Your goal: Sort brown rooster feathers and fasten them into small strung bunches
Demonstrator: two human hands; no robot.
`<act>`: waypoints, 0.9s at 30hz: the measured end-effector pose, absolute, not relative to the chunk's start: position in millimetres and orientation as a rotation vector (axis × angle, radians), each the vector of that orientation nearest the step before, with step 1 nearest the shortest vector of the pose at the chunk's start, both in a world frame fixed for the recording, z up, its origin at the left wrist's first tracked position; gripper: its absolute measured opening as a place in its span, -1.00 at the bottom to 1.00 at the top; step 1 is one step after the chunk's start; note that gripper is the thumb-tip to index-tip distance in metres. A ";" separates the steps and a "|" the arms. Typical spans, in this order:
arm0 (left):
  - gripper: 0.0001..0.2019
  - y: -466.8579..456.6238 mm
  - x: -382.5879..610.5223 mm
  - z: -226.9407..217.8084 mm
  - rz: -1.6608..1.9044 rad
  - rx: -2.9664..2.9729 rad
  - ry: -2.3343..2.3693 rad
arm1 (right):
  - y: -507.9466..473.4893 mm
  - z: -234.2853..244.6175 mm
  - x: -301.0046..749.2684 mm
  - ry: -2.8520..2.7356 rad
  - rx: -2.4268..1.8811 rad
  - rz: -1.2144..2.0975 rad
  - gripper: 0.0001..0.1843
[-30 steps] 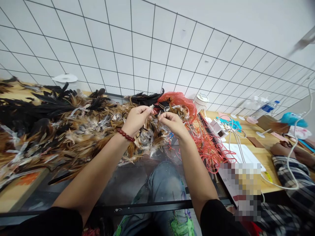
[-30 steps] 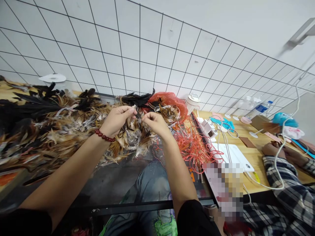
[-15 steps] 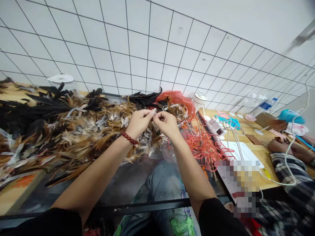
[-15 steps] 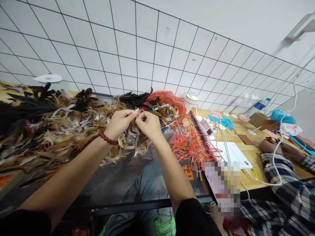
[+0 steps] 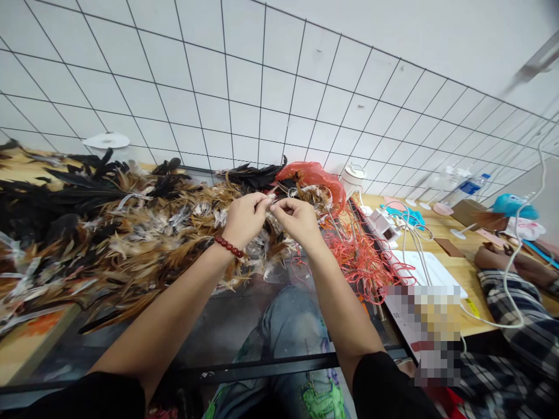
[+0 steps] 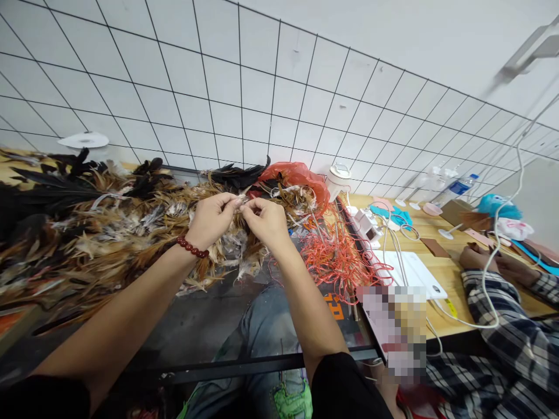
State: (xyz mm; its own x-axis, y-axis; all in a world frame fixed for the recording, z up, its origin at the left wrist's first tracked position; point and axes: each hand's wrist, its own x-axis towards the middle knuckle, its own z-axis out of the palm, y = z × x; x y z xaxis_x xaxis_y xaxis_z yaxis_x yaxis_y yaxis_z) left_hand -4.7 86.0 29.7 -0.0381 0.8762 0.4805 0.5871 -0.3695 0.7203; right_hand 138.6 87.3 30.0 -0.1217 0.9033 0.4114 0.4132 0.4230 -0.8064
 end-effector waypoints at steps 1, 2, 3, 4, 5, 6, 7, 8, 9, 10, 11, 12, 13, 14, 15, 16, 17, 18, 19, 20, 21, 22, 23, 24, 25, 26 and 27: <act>-0.73 85.6 -4.5 29.5 1.366 1.942 1.545 | 88.5 30.0 140.2 -1.691 -1.154 0.633 -0.80; -0.73 85.3 -4.4 29.5 1.365 1.934 1.537 | 89.7 30.0 141.5 -1.664 -1.150 0.629 -0.81; -0.73 85.1 -4.2 29.7 1.362 1.923 1.527 | 90.8 30.0 142.5 -1.644 -1.135 0.631 -0.81; -0.73 84.9 -4.1 30.1 1.355 1.912 1.513 | 91.7 29.9 143.1 -1.635 -1.114 0.638 -0.80; -0.73 84.7 -4.0 30.8 1.345 1.901 1.497 | 92.4 29.9 143.4 -1.635 -1.091 0.646 -0.80; -0.73 84.4 -4.0 31.6 1.334 1.892 1.480 | 92.8 29.7 143.4 -1.645 -1.071 0.653 -0.82; -0.73 84.0 -3.9 32.6 1.324 1.884 1.464 | 93.1 29.5 143.3 -1.655 -1.054 0.655 -0.83; -0.73 83.5 -3.8 33.6 1.317 1.879 1.447 | 93.4 29.2 143.1 -1.663 -1.042 0.650 -0.84; -0.73 82.9 -3.6 34.6 1.312 1.875 1.428 | 93.6 28.8 143.0 -1.664 -1.035 0.639 -0.84; -0.73 82.2 -3.4 35.6 1.310 1.871 1.406 | 94.0 28.4 143.0 -1.661 -1.030 0.629 -0.85; -0.73 81.5 -3.2 36.6 1.306 1.868 1.379 | 94.4 28.1 143.2 -1.653 -1.025 0.623 -0.85; -0.73 80.8 -3.1 37.5 1.298 1.863 1.350 | 95.0 27.8 143.7 -1.643 -1.020 0.619 -0.86; -0.73 80.3 -3.1 38.3 1.292 1.854 1.323 | 95.7 27.6 144.4 -1.630 -1.015 0.617 -0.86; -0.72 79.9 -3.4 39.0 1.289 1.843 1.300 | 96.4 27.6 145.4 -1.618 -1.009 0.617 -0.87; -0.72 79.7 -3.8 39.8 1.285 1.835 1.283 | 97.1 27.7 146.5 -1.607 -1.000 0.620 -0.88; -0.72 79.7 -4.5 40.6 1.279 1.835 1.268 | 97.8 27.8 147.9 -1.602 -0.987 0.627 -0.89; -0.72 79.9 -5.5 41.4 1.267 1.843 1.250 | 98.5 28.0 149.5 -1.602 -0.971 0.637 -0.90; -0.71 80.2 -6.6 42.4 1.245 1.856 1.226 | 99.0 28.2 151.2 -1.605 -0.953 0.649 -0.91; -0.70 80.5 -7.9 43.3 1.216 1.868 1.193 | 99.3 28.7 152.9 -1.609 -0.935 0.661 -0.90; -0.70 80.8 -9.2 44.1 1.186 1.872 1.150 | 99.4 29.3 154.7 -1.614 -0.917 0.672 -0.89; -0.69 81.1 -10.6 44.8 1.163 1.864 1.102 | 99.2 30.3 156.5 -1.624 -0.895 0.682 -0.86; -0.68 81.4 -12.0 45.3 1.143 1.846 1.056 | 98.7 31.8 158.2 -1.641 -0.870 0.688 -0.80; -0.68 81.8 -13.4 45.4 1.122 1.826 1.017 | 97.9 33.6 159.8 -1.669 -0.838 0.686 -0.74; -0.67 82.3 -14.7 45.2 1.099 1.807 0.985 | 96.7 35.8 161.4 -1.711 -0.798 0.675 -0.69; -0.66 82.8 -16.1 44.7 1.070 1.790 0.961 | 95.3 38.3 162.7 -1.761 -0.752 0.655 -0.68; -0.66 83.4 -17.4 44.1 1.034 1.777 0.944 | 93.8 40.7 163.7 -1.811 -0.711 0.629 -0.72; -0.66 84.0 -18.6 43.5 0.997 1.766 0.935 | 92.2 42.9 164.4 -1.851 -0.683 0.600 -0.79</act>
State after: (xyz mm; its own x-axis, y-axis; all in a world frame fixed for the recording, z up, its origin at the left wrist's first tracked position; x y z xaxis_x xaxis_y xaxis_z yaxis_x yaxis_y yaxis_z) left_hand -18.6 84.0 43.5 0.3951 0.8866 0.2404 0.1827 -0.3322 0.9253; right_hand 164.4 92.2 42.9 -0.3107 0.6941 0.6493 0.1811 0.7139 -0.6765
